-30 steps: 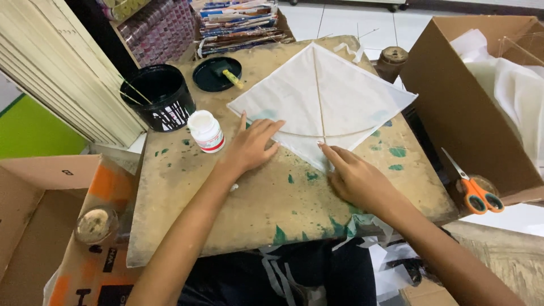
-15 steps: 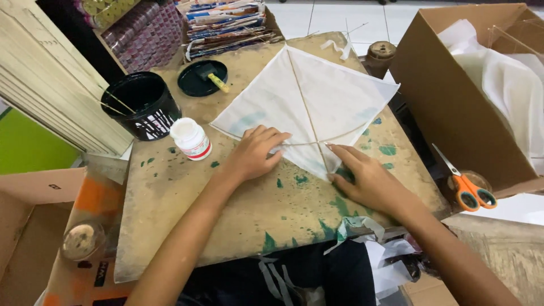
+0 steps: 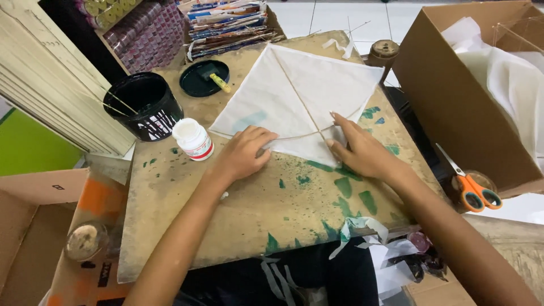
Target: The person is applying glue to the edges of a kite's paper and folding it over the bamboo frame to secure it.
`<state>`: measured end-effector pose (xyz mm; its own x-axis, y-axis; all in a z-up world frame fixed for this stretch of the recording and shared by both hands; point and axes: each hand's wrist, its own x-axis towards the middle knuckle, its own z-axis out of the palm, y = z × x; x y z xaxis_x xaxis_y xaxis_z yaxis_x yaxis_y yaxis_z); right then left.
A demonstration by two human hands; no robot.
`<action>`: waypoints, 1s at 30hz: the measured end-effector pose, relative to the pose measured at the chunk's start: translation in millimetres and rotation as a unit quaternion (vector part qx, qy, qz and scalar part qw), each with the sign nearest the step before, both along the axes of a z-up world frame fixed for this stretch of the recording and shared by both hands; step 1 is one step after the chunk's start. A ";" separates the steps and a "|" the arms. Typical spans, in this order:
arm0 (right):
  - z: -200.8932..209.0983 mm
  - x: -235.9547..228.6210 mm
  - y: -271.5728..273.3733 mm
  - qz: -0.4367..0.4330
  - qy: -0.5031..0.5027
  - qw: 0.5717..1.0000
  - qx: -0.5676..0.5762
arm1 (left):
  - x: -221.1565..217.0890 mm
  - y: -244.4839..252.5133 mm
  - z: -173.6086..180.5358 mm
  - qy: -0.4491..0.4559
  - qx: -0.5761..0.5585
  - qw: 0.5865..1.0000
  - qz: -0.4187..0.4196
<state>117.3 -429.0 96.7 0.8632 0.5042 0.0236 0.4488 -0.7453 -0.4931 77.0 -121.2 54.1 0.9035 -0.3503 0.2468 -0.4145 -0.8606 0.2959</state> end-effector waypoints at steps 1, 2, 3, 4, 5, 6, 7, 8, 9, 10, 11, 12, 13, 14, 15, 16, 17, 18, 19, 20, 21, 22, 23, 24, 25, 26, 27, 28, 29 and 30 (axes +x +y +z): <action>2.4 2.7 2.7 0.000 -0.001 1.000 0.000 | 0.5 -2.8 0.0 -0.001 0.000 1.000 0.000; 4.9 5.6 6.0 0.003 -0.001 1.000 -0.005 | 0.3 -5.2 -0.2 0.000 -0.008 1.000 -0.008; 7.3 8.3 9.4 0.006 -0.001 1.000 -0.010 | 0.0 -7.6 -0.3 0.002 -0.016 1.000 -0.016; 5.9 13.7 10.3 0.007 -0.001 1.000 -0.010 | 2.1 -8.6 -5.9 0.002 -0.017 1.000 -0.015; 4.5 19.1 11.0 0.010 -0.004 1.000 -0.014 | 4.2 -9.9 -11.5 -0.025 -0.023 0.999 -0.023; 3.3 24.6 10.7 0.012 -0.007 1.000 -0.016 | 7.7 -11.9 -16.6 -0.052 -0.029 0.998 -0.033; 3.6 24.9 7.9 0.010 -0.008 1.000 -0.016 | 7.5 -14.0 -16.7 -0.053 -0.029 0.998 -0.034; 4.8 26.1 4.6 0.015 -0.019 1.000 0.001 | 8.7 -16.5 -16.1 -0.065 -0.026 0.997 -0.037; 6.0 27.2 1.4 0.020 -0.031 0.999 0.017 | 9.9 -18.8 -15.6 -0.076 -0.024 0.996 -0.039; 7.9 24.3 -1.9 0.019 -0.033 0.999 0.017 | 11.8 -20.5 -14.0 -0.078 -0.025 0.996 -0.040; 9.6 21.4 -5.1 0.057 -0.054 0.996 0.032 | 13.8 -21.9 -12.5 -0.069 -0.027 0.996 -0.044; 11.1 18.0 -8.4 0.095 -0.073 0.992 0.047 | 15.2 -23.7 -11.5 -0.059 -0.031 0.997 -0.049; 2.6 16.3 -10.4 0.094 -0.074 0.992 0.045 | 18.3 -23.7 -13.8 -0.060 -0.032 0.996 -0.049; -6.5 14.5 -13.3 0.106 -0.081 0.990 0.053 | 22.3 -24.4 -16.3 -0.067 -0.033 0.996 -0.054; -15.7 12.8 -16.3 0.119 -0.088 0.987 0.062 | 26.4 -25.3 -18.8 -0.074 -0.034 0.995 -0.059; -13.1 11.2 -18.0 0.117 -0.088 0.987 0.060 | 26.7 -25.1 -20.0 -0.075 -0.035 0.995 -0.061; -10.7 9.6 -19.4 0.122 -0.085 0.987 0.056 | 26.9 -24.7 -21.3 -0.085 -0.043 0.993 -0.065; -9.6 7.8 -18.7 0.130 -0.082 0.987 0.052 | 25.4 -22.2 -23.3 -0.094 -0.050 0.992 -0.067; -13.1 9.0 -19.3 0.130 -0.080 0.987 0.052 | 24.2 -20.9 -24.5 -0.093 -0.050 0.992 -0.066; -16.9 9.7 -19.0 0.138 -0.088 0.986 0.043 | 22.6 -18.7 -25.6 -0.099 -0.057 0.992 -0.059; -20.7 10.3 -18.7 0.147 -0.095 0.984 0.033 | 20.8 -16.5 -26.6 -0.106 -0.064 0.991 -0.052; -21.8 9.5 -16.3 0.147 -0.095 0.984 0.035 | 20.4 -16.3 -26.8 -0.106 -0.063 0.991 -0.051; -22.8 8.6 -13.9 0.142 -0.109 0.983 0.037 | 19.8 -16.0 -26.9 -0.109 -0.063 0.991 -0.056; -22.6 8.3 -13.3 0.137 -0.123 0.982 0.036 | 20.0 -17.8 -27.4 -0.113 -0.065 0.990 -0.060; -22.8 7.3 -13.1 0.137 -0.123 0.982 0.035 | 17.7 -18.9 -26.5 -0.113 -0.066 0.990 -0.059; -22.2 7.2 -12.3 0.136 -0.130 0.982 0.031 | 16.4 -19.2 -24.4 -0.112 -0.066 0.990 -0.058; -21.6 7.0 -11.7 0.134 -0.136 0.981 0.028 | 15.0 -19.8 -22.2 -0.112 -0.065 0.990 -0.057; -19.8 4.8 -10.4 0.133 -0.136 0.981 0.027 | 15.7 -20.4 -23.3 -0.112 -0.065 0.990 -0.058; -18.0 2.7 -9.2 0.119 -0.145 0.982 0.017 | 16.5 -21.2 -24.4 -0.112 -0.065 0.990 -0.055; -15.8 1.4 -6.8 0.106 -0.154 0.982 0.008 | 17.3 -20.8 -24.6 -0.113 -0.065 0.990 -0.052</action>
<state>118.7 -435.9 80.9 0.6891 0.6696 0.2769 0.7232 -0.6115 -0.3211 94.3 -142.0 29.6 0.7810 -0.3908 0.4872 -0.5669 -0.7709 0.2904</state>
